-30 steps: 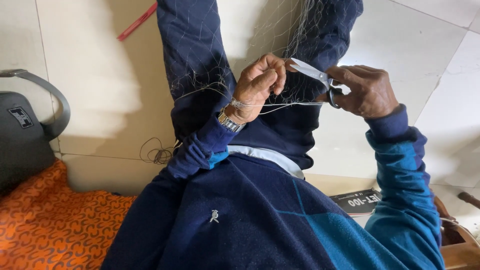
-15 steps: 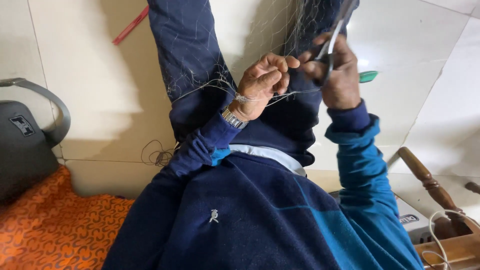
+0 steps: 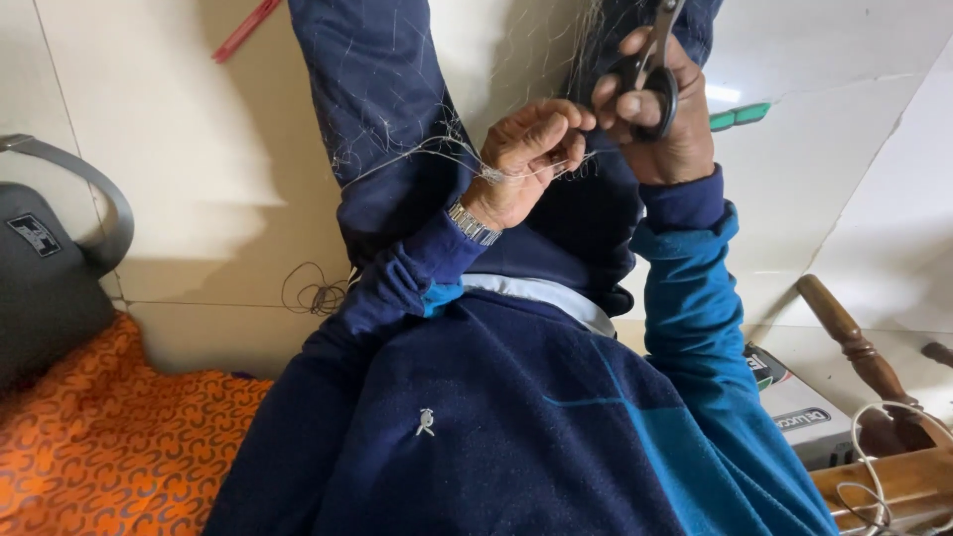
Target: The person is repairing a fishing net by using scissors to cut and trim threads while sitting on the floor.
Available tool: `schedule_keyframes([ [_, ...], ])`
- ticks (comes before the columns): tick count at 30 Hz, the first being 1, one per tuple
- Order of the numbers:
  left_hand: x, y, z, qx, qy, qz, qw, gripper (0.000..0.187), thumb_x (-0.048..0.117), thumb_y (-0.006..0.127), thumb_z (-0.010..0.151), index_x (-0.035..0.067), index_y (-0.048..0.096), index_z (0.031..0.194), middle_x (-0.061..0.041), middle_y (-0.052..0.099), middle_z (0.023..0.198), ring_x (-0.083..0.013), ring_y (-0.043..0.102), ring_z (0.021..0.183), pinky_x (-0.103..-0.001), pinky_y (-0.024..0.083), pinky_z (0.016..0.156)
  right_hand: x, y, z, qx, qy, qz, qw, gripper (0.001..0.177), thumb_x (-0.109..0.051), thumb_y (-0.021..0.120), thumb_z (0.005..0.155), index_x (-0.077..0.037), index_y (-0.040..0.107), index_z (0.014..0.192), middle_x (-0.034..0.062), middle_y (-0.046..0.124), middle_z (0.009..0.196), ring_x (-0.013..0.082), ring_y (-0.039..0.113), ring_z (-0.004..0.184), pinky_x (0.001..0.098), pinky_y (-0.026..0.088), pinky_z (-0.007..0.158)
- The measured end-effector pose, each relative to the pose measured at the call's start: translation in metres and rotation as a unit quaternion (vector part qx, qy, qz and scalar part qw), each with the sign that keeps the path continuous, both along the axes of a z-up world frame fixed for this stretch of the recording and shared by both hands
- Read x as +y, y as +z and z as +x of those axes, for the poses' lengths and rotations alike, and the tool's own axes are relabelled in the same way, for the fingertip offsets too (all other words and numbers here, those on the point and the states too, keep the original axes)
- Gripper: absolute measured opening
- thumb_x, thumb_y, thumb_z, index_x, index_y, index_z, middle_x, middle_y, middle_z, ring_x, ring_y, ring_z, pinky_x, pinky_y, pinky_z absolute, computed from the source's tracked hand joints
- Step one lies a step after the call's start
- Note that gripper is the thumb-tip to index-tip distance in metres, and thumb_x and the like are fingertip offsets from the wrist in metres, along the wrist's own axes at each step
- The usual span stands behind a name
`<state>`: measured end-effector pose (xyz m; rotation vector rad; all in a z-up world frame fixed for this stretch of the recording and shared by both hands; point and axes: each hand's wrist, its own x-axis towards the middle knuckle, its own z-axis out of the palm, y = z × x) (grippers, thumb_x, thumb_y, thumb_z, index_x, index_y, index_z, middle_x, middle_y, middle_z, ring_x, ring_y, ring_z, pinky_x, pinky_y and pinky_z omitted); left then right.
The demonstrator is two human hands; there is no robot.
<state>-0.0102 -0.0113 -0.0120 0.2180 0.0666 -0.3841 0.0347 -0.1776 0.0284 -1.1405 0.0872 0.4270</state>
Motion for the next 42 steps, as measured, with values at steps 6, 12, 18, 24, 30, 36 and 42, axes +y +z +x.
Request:
schedule_keyframes([
  [6,0.0,-0.001,-0.005,0.027,-0.047,-0.01,0.998,0.013,0.009,0.06,0.09,0.002,0.062,0.1,-0.01,0.063,0.088,-0.0137,0.056,0.067,-0.017,0.038,0.051,-0.001,-0.006,-0.011,0.033,-0.048,-0.062,0.996,0.042,-0.009,0.075,0.077,-0.013,0.055,0.114,0.0102,0.066,0.092,0.0134,0.061,0.068,0.0165,0.04,0.05],
  [12,-0.003,-0.005,-0.007,0.037,-0.072,-0.015,0.997,0.013,0.01,0.061,0.09,0.002,0.062,0.1,-0.008,0.06,0.078,-0.0131,0.052,0.063,-0.019,0.04,0.055,0.015,0.002,-0.009,-0.013,-0.015,-0.012,1.0,0.045,0.0,0.073,0.075,-0.01,0.057,0.116,0.0076,0.064,0.082,0.0109,0.057,0.064,0.0169,0.039,0.053],
  [18,-0.002,-0.006,-0.007,0.05,-0.061,-0.003,0.997,0.017,0.007,0.062,0.09,0.002,0.063,0.106,-0.01,0.06,0.078,-0.0129,0.05,0.064,-0.017,0.037,0.053,0.009,-0.008,-0.016,0.028,-0.029,0.14,0.989,0.041,-0.005,0.066,0.077,-0.015,0.052,0.115,0.0064,0.057,0.07,0.0115,0.05,0.053,0.017,0.028,0.043],
  [24,0.005,0.009,-0.007,0.028,-0.088,0.04,0.995,0.013,0.005,0.063,0.087,0.001,0.065,0.098,-0.008,0.062,0.076,-0.0115,0.051,0.06,-0.016,0.037,0.049,-0.018,-0.031,-0.028,0.043,-0.05,0.25,0.966,0.046,-0.012,0.066,0.082,-0.02,0.057,0.127,0.0013,0.062,0.085,0.0104,0.054,0.068,0.0251,0.041,0.061],
  [30,0.01,0.022,-0.013,0.014,-0.088,0.052,0.995,0.009,0.006,0.063,0.088,0.005,0.064,0.097,-0.009,0.063,0.078,-0.0095,0.052,0.059,-0.016,0.037,0.048,-0.027,-0.038,-0.033,0.034,-0.046,0.255,0.965,0.039,-0.017,0.066,0.087,-0.025,0.054,0.123,-0.0003,0.066,0.092,0.0111,0.064,0.081,0.0449,0.05,0.087],
  [36,0.014,0.024,-0.016,-0.03,-0.083,0.072,0.993,0.009,0.007,0.062,0.087,0.008,0.064,0.096,-0.006,0.064,0.084,-0.0097,0.052,0.063,-0.018,0.039,0.051,-0.024,-0.048,-0.039,0.04,-0.062,0.287,0.955,0.041,-0.019,0.068,0.089,-0.023,0.054,0.127,0.0007,0.067,0.097,0.0105,0.065,0.083,0.0395,0.053,0.083],
  [42,0.02,0.018,-0.011,-0.054,-0.01,0.193,0.98,0.011,0.003,0.069,0.081,0.008,0.062,0.088,-0.004,0.052,0.127,-0.0126,0.05,0.101,-0.03,0.041,0.099,-0.013,-0.052,-0.038,0.053,-0.073,0.279,0.956,0.042,-0.019,0.068,0.088,-0.022,0.052,0.126,0.0009,0.066,0.095,0.0099,0.063,0.08,0.0283,0.05,0.073],
])
